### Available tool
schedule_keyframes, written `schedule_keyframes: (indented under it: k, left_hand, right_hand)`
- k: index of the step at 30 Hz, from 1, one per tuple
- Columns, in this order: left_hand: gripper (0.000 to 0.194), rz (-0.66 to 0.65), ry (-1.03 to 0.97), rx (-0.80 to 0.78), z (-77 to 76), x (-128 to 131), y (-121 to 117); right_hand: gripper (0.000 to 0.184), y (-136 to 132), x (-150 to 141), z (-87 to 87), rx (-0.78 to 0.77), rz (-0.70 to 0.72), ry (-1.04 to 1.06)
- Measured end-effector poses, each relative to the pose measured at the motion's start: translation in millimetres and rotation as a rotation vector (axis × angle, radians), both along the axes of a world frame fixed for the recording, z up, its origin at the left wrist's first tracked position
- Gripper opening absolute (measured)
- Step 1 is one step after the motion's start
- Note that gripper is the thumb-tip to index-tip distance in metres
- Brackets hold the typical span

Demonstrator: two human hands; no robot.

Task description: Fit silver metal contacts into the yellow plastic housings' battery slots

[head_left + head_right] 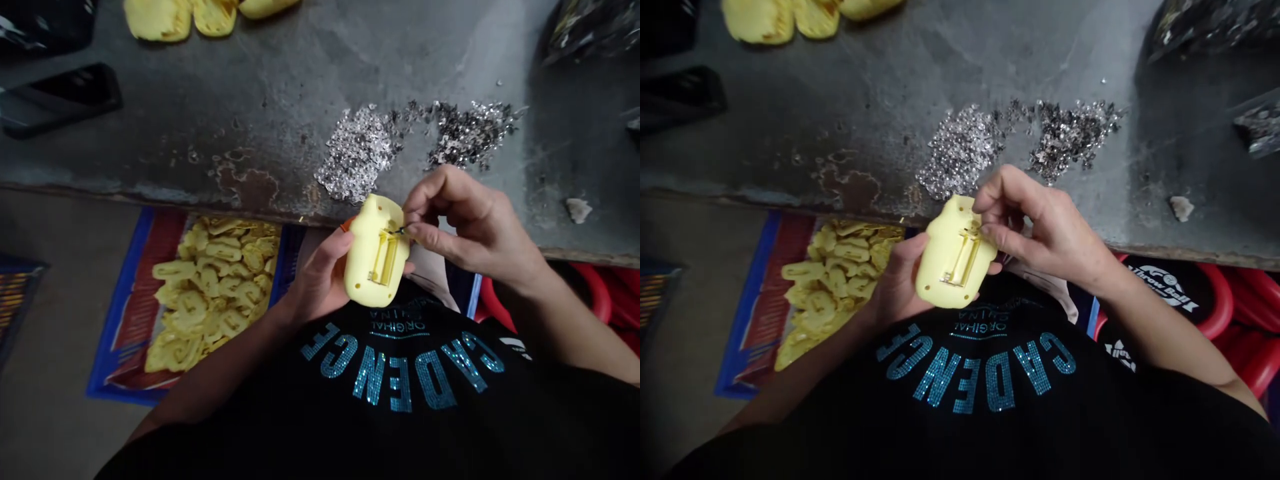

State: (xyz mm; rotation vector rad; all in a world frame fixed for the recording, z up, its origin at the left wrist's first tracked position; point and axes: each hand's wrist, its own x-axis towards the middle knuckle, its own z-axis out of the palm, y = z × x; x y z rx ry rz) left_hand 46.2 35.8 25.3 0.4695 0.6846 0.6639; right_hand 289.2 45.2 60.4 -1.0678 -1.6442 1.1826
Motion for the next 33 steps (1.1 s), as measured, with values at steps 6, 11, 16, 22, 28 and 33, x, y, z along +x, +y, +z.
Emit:
schedule_keyframes:
  k: [6, 11, 16, 22, 28, 33]
  left_hand:
    - [0.076, 0.010, -0.025, -0.036, 0.3, -7, -11]
    - [0.075, 0.018, -0.066, -0.013, -2.2, -10, -17]
    - [0.068, 0.002, -0.079, 0.005, -2.3, -12, -22]
    - [0.077, 0.086, -0.096, -0.003, -7.0, -9, -28]
    - [0.079, 0.084, -0.113, -0.016, -11.8, -10, -30]
    - [0.069, 0.042, -0.121, -0.070, -3.6, -14, -29]
  right_hand:
    - [0.021, 0, -13, 17.6, 0.029, 0.030, -0.158]
    - [0.022, 2, -18, 22.5, 0.058, 0.057, -0.240]
    - [0.019, 3, -23, 33.0, 0.069, 0.121, -0.293]
    - [0.022, 11, -31, 43.7, 0.037, 0.168, -0.334]
    - [0.019, 22, -36, 43.1, 0.153, 0.244, -0.459]
    - [0.017, 19, -40, 48.2, 0.157, 0.239, -0.557]
